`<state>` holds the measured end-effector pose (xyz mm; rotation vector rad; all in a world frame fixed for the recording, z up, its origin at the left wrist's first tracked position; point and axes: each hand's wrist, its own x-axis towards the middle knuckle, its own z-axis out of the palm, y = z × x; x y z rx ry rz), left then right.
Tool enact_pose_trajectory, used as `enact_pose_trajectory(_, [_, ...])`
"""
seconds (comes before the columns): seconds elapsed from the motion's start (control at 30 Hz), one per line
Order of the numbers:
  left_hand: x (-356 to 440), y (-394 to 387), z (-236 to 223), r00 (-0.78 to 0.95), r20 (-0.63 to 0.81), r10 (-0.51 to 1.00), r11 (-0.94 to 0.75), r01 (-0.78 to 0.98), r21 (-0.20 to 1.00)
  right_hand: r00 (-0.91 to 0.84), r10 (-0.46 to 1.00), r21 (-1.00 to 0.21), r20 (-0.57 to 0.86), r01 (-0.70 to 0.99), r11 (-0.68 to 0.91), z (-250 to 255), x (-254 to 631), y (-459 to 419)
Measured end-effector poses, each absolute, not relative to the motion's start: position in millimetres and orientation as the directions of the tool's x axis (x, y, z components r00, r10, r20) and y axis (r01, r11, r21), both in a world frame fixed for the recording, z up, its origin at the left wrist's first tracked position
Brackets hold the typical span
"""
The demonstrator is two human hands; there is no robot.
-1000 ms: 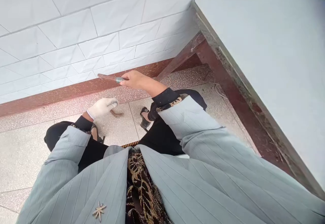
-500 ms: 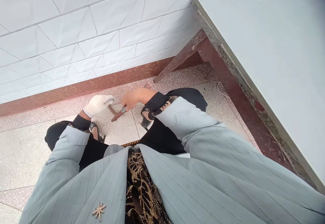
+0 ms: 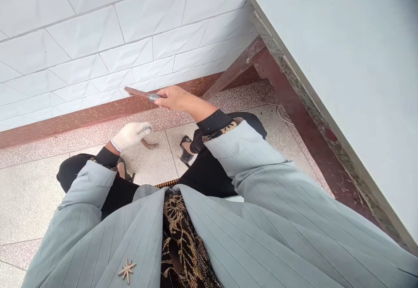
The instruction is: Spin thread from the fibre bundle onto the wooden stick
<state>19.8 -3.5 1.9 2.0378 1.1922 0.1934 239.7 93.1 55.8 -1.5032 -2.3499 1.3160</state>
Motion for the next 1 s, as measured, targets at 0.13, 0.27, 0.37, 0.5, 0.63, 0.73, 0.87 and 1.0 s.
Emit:
enact_pose_trajectory(0.13, [21.4, -4.5, 0.8, 0.538, -0.241, 0.808, -0.346, 0.764, 0.544, -0.540, 0.738, -0.317, -0.405, 0.840, 0.440, 41.5, 227.1, 85.6])
enact_pose_trajectory(0.27, [13.7, -3.4, 4.0, 0.444, -0.266, 0.856, -0.334, 0.867, 0.370, -0.561, 0.562, -0.177, -0.608, 0.786, 0.592, 35.6, 218.2, 76.3])
enact_pose_trajectory(0.37, [9.5, -3.3, 6.6, 0.429, -0.290, 0.856, -0.351, 0.892, 0.284, -0.600, 0.291, -0.287, -0.745, 0.682, 0.672, 35.7, 214.7, 71.4])
enact_pose_trajectory(0.5, [5.9, -2.4, 8.9, 0.429, -0.255, 0.866, -0.324, 0.872, 0.367, -0.726, -0.116, -0.674, -0.678, 0.550, 0.494, 50.5, 223.0, 73.5])
enact_pose_trajectory(0.63, [5.4, -0.8, 11.2, 0.403, -0.206, 0.892, -0.245, 0.813, 0.528, -0.867, 0.142, -0.825, -0.478, 0.498, 0.267, 74.9, 247.1, 85.1])
enact_pose_trajectory(0.73, [9.3, -0.9, 11.9, 0.386, -0.178, 0.905, -0.214, 0.776, 0.593, -0.732, 0.588, -0.845, -0.343, 0.514, 0.147, 83.1, 261.4, 93.7])
enact_pose_trajectory(0.87, [16.7, -1.9, 10.9, 0.463, -0.231, 0.856, -0.238, 0.749, 0.618, -0.553, 0.742, -0.751, -0.379, 0.652, 0.103, 75.3, 261.3, 99.7])
enact_pose_trajectory(1.0, [21.1, -3.9, 11.2, 0.522, -0.271, 0.808, -0.322, 0.778, 0.539, -0.507, 0.744, -0.507, -0.435, 0.821, 0.263, 58.8, 248.8, 101.2])
